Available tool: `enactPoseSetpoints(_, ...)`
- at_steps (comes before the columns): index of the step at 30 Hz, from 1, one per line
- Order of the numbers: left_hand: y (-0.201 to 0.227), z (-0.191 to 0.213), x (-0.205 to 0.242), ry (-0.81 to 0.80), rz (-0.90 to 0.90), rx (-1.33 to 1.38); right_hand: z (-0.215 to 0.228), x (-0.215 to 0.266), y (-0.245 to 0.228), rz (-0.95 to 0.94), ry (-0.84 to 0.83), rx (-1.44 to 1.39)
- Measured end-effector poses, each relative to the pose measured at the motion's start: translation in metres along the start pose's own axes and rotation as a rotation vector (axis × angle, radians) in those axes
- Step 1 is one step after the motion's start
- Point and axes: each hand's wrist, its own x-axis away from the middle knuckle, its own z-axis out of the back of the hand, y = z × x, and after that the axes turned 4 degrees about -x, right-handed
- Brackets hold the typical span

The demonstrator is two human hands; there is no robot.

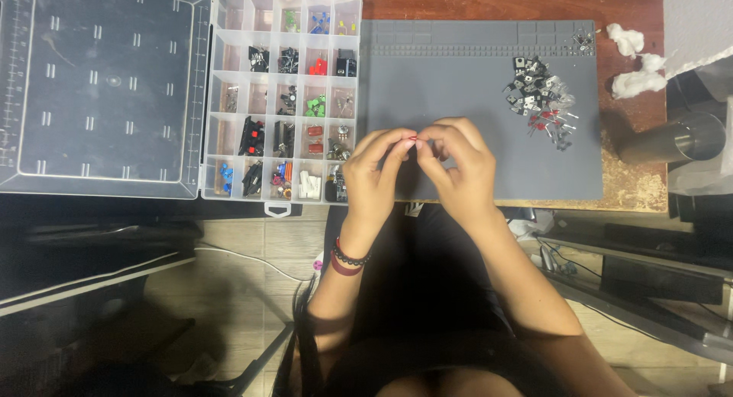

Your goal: The person sorts small electronic components, such as transistors and diodes, from a pile on a gray mat into a compartmentalized plastic storage box. They pick up individual items, inspect them, and place them into specific slots within the organizer.

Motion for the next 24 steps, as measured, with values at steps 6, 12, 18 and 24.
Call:
enactPoseSetpoints(6,0.002,0.001,0.000,0.009,-0.001,-0.007,-0.003,0.003,0.005,0.086,-0.008,0.109)
enactPoseSetpoints(12,0.003,0.000,0.002,0.026,0.002,-0.011,-0.004,0.006,0.012,0.167,-0.011,0.242)
enactPoseSetpoints(18,0.009,0.001,0.002,0.019,0.036,-0.027,-0.004,0.004,0.008,0.101,-0.023,0.155)
enactPoseSetpoints(24,0.007,-0.002,0.002,0.034,0.070,-0.022,-0.004,0.009,0.012,0.057,-0.013,0.074)
